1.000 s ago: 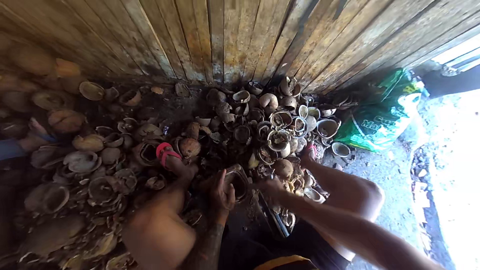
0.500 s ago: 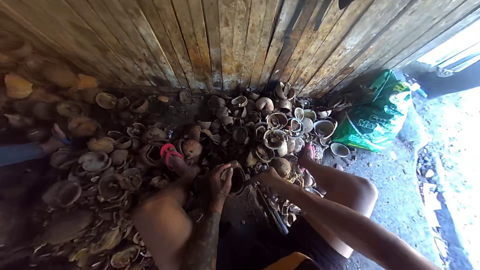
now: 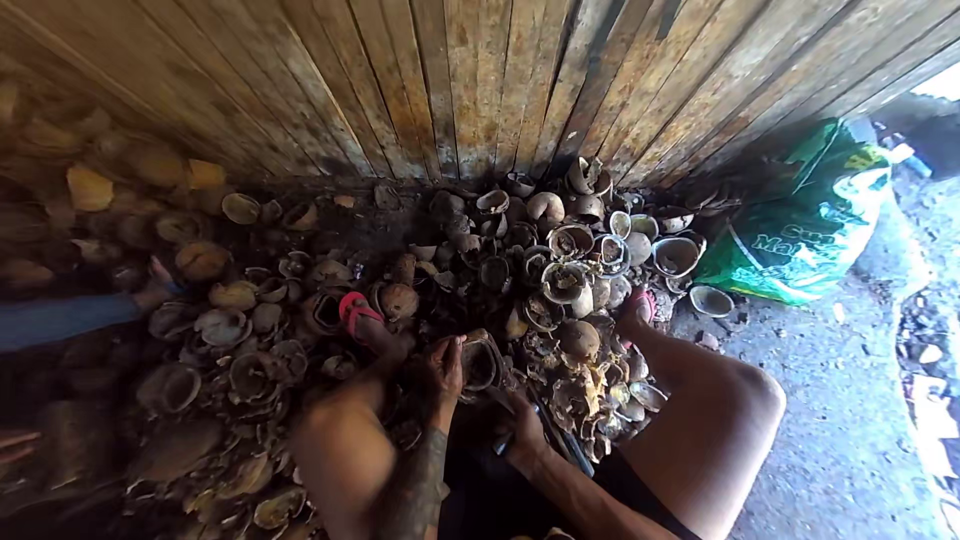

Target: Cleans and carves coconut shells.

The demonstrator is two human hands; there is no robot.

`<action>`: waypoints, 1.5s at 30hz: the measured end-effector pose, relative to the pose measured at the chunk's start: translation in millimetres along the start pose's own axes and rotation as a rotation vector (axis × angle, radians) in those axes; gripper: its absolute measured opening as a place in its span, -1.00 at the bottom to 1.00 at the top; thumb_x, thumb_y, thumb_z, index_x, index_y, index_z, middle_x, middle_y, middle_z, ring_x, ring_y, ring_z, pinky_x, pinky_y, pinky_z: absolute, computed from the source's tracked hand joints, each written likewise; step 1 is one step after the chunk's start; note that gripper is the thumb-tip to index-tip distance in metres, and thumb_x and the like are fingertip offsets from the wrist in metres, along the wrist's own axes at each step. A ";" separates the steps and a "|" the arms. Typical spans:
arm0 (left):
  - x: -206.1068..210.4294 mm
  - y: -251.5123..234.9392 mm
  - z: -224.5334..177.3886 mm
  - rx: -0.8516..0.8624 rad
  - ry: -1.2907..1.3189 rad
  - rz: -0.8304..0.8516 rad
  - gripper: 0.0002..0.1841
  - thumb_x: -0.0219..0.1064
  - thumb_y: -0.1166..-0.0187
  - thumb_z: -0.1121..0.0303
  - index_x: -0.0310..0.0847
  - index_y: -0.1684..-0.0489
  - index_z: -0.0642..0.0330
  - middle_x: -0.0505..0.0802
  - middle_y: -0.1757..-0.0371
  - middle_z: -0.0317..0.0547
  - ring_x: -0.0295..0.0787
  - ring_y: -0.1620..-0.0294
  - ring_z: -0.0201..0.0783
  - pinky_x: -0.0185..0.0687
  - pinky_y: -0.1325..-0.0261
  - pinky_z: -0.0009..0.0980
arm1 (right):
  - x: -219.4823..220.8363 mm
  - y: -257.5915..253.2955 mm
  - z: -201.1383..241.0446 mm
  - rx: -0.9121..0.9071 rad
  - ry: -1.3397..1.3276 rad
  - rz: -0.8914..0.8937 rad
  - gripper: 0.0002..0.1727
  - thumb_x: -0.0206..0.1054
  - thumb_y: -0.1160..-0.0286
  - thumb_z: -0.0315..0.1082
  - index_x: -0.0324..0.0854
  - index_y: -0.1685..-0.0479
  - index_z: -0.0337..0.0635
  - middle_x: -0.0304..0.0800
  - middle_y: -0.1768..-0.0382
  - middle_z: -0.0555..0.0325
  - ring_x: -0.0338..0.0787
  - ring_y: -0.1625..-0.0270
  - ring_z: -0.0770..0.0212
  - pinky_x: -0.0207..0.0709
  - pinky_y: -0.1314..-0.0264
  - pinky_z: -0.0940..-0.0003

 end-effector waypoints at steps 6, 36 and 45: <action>-10.4 5.5 -47.4 -0.485 0.658 0.341 -0.52 0.15 -0.63 0.29 0.52 -0.50 0.29 0.81 -0.29 0.03 0.76 -0.28 -0.17 0.70 -0.32 -0.20 | 1.8 40.9 69.4 0.008 0.169 0.130 -0.74 0.20 -0.74 -0.17 0.52 0.36 -0.04 0.22 0.84 0.37 0.23 0.85 0.46 0.23 0.80 0.54; 103.7 -44.3 -112.4 -0.759 0.646 0.332 -0.53 0.09 -0.75 -0.02 0.59 -0.36 0.13 0.84 -0.09 0.11 0.82 -0.06 0.02 0.74 -0.10 0.08 | 38.9 21.3 140.9 0.122 -0.365 0.310 -0.59 0.00 -0.79 -0.11 0.37 0.55 -0.01 0.22 0.90 0.38 0.27 0.92 0.49 0.24 0.89 0.62; 95.7 -90.3 -118.2 -0.645 0.320 0.213 -0.47 0.31 -0.65 -0.02 0.62 -0.35 0.24 0.82 -0.15 0.18 0.80 -0.13 0.04 0.72 -0.17 0.09 | 23.8 43.1 187.2 -0.130 -0.224 0.301 -0.65 0.04 -0.79 -0.17 0.45 0.44 -0.06 0.21 0.88 0.39 0.24 0.90 0.50 0.26 0.86 0.61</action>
Point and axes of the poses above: each hand's wrist, its own y-axis away from the middle knuckle, its own x-axis out of the palm, z = x × y, the point moved 7 cm from there along -y, towards the middle knuckle
